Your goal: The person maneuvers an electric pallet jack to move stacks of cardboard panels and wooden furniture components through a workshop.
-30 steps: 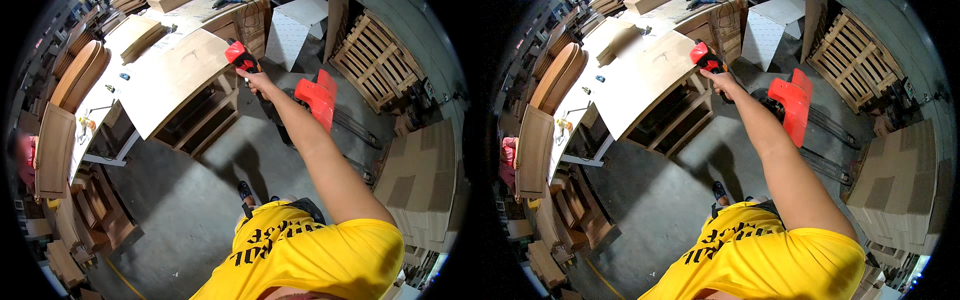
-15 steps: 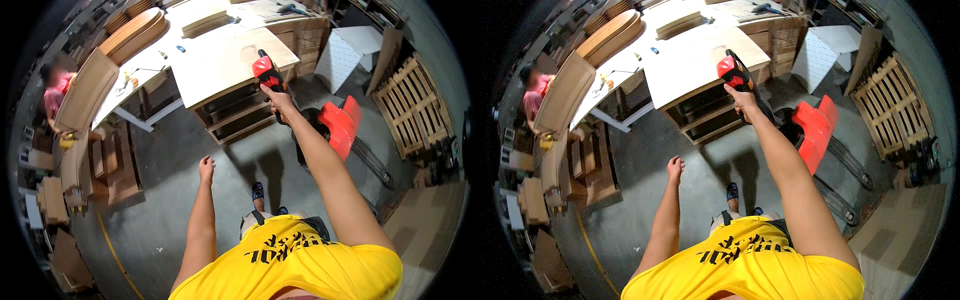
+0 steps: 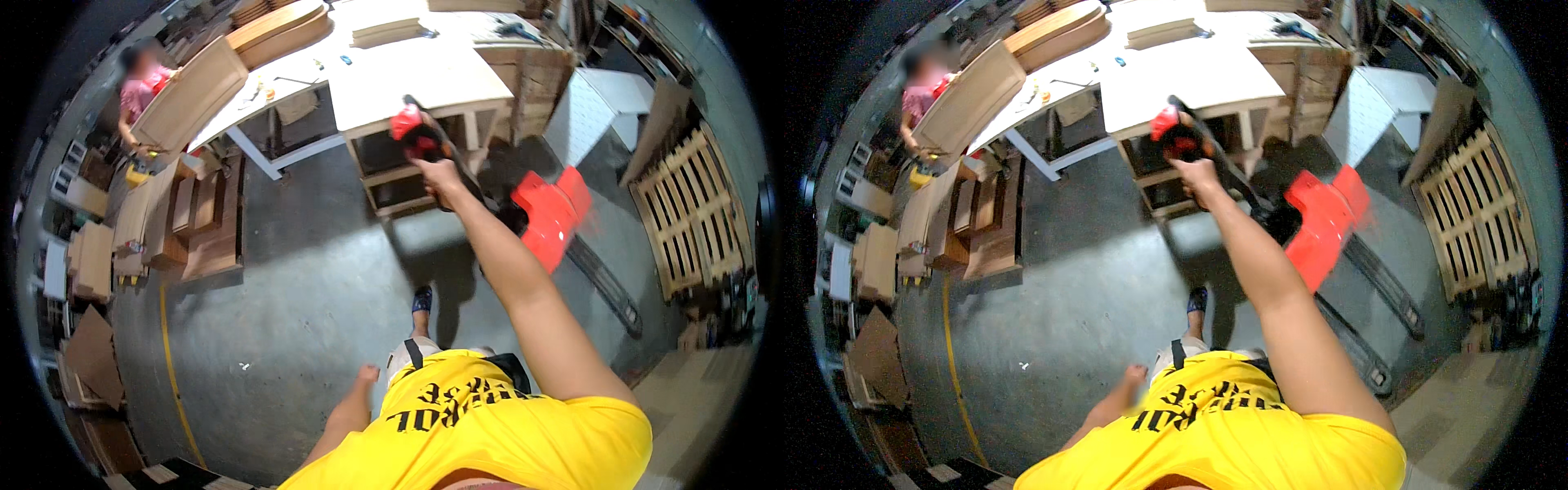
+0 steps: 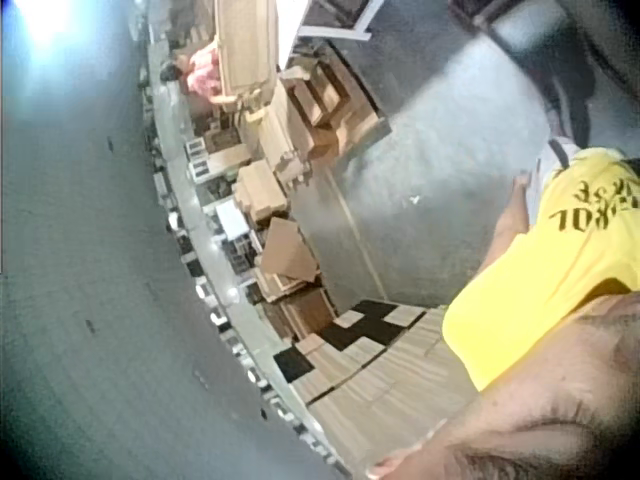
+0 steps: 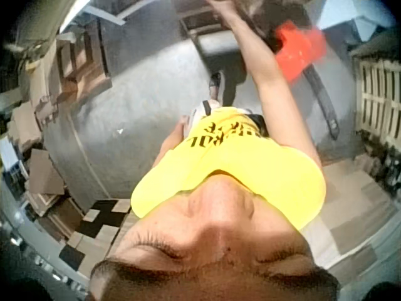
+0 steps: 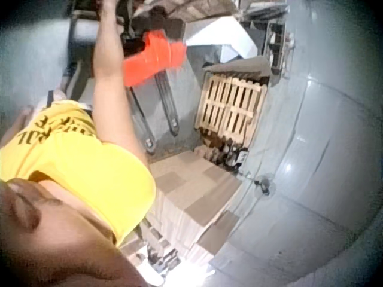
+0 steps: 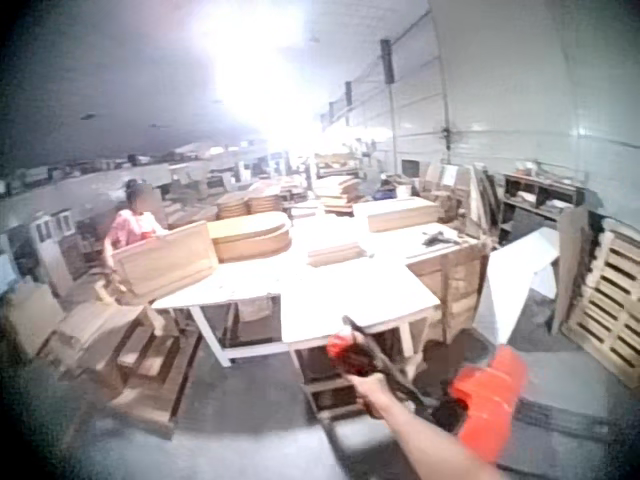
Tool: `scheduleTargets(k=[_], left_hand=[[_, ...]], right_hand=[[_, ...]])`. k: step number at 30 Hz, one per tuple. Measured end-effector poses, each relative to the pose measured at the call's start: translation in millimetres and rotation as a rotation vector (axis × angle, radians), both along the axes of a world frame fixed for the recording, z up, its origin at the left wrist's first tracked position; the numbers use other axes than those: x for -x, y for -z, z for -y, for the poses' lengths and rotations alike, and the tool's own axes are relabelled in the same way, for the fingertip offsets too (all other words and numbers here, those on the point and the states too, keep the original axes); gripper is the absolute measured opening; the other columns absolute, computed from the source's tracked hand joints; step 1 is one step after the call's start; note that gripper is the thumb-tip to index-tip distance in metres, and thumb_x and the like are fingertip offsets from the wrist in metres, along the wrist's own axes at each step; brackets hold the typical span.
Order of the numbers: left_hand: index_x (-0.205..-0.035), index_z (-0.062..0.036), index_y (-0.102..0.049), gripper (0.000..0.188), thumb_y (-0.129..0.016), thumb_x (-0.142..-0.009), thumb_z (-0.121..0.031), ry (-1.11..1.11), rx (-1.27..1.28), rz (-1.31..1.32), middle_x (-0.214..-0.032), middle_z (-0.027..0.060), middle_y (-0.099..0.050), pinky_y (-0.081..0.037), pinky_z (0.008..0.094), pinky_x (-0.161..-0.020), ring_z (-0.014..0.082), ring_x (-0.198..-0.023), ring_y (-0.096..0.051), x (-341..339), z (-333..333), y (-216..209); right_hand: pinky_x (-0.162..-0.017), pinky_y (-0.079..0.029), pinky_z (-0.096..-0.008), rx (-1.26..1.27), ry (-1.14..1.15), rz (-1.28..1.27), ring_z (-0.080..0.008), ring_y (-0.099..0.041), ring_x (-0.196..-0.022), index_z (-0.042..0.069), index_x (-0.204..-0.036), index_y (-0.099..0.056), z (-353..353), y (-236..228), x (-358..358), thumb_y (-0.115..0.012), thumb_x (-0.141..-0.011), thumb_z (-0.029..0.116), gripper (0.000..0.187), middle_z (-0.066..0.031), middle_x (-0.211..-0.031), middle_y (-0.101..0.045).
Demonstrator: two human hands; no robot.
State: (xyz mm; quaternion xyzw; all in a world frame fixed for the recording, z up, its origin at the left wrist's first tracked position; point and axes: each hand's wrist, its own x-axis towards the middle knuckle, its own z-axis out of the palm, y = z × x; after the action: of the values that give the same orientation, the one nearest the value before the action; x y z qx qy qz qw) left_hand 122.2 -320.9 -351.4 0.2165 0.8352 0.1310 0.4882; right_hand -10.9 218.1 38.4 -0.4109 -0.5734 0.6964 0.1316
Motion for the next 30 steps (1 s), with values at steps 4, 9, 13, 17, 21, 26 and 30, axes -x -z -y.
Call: scheduleTargets(k=[4,9,13,17,21,26,30], left_hand=[[-0.076,-0.0058,-0.064,0.008,-0.060,-0.083,-0.010,0.147,-0.360,-0.243,-0.078,0.0152,-0.063,-0.044,0.0468,-0.060,0.0326,-0.065,-0.057,-81,123,16],[-0.090,-0.0038,-0.068,0.017,-0.060,-0.086,-0.018,-0.423,-0.191,0.066,-0.084,0.0139,-0.068,-0.050,0.0424,-0.066,0.0275,-0.074,-0.064,-133,153,-14],[-0.095,-0.0041,-0.069,0.021,-0.059,-0.090,-0.022,-0.730,-0.059,-0.176,-0.084,0.0108,-0.068,-0.050,0.0401,-0.067,0.0223,-0.075,-0.063,-152,130,-64],[-0.104,-0.0019,-0.068,0.027,-0.062,-0.089,-0.024,-0.870,-0.144,-0.174,-0.096,0.0151,-0.069,-0.051,0.0399,-0.077,0.0238,-0.088,-0.065,-149,114,-96],[-0.115,-0.0009,-0.065,0.036,-0.062,-0.090,-0.026,-0.745,-0.174,-0.078,-0.107,0.0174,-0.068,-0.051,0.0402,-0.085,0.0270,-0.099,-0.065,-130,107,-169],[-0.120,-0.0051,-0.065,0.039,-0.063,-0.090,-0.030,-0.887,-0.201,-0.204,-0.113,0.0168,-0.069,-0.051,0.0395,-0.094,0.0286,-0.107,-0.066,-156,183,-145],[-0.118,-0.0043,-0.066,0.038,-0.061,-0.090,-0.030,-1.057,0.005,-0.245,-0.115,0.0173,-0.069,-0.051,0.0403,-0.093,0.0293,-0.107,-0.066,-196,290,-98]], right_hand=[[-0.040,-0.032,-0.0327,-0.146,-0.056,0.003,-0.0133,-0.043,-0.040,0.012,-0.056,-0.048,39,6,4,-0.081,-0.076,0.055,0.058,0.0027,-0.049,-0.041],[-0.040,-0.039,-0.0333,-0.107,-0.122,0.007,-0.0160,-0.049,-0.041,0.004,-0.064,-0.059,87,4,0,-0.080,-0.074,0.059,0.059,-0.0019,-0.052,-0.051],[-0.040,-0.040,-0.0342,-0.148,-0.155,0.016,-0.0175,-0.052,-0.042,0.001,-0.072,-0.063,127,4,1,-0.080,-0.074,0.057,0.059,-0.0038,-0.056,-0.056],[-0.038,-0.035,-0.0337,-0.114,-0.185,0.009,-0.0155,-0.045,-0.039,0.005,-0.078,-0.061,150,-3,-2,-0.081,-0.077,0.051,0.050,-0.0005,-0.053,-0.049],[-0.037,-0.030,-0.0321,-0.030,-0.213,-0.021,-0.0135,-0.042,-0.039,0.010,-0.077,-0.058,170,0,-2,-0.082,-0.078,0.045,0.043,0.0013,-0.054,-0.047],[-0.041,-0.031,-0.0316,-0.076,-0.230,-0.044,-0.0136,-0.044,-0.045,0.012,-0.081,-0.061,206,-5,-2,-0.080,-0.080,0.039,0.033,0.0024,-0.059,-0.047],[-0.043,-0.029,-0.0294,-0.149,-0.271,-0.032,-0.0103,-0.039,-0.045,0.018,-0.070,-0.050,236,13,11,-0.076,-0.080,0.052,0.044,0.0050,-0.057,-0.042]])
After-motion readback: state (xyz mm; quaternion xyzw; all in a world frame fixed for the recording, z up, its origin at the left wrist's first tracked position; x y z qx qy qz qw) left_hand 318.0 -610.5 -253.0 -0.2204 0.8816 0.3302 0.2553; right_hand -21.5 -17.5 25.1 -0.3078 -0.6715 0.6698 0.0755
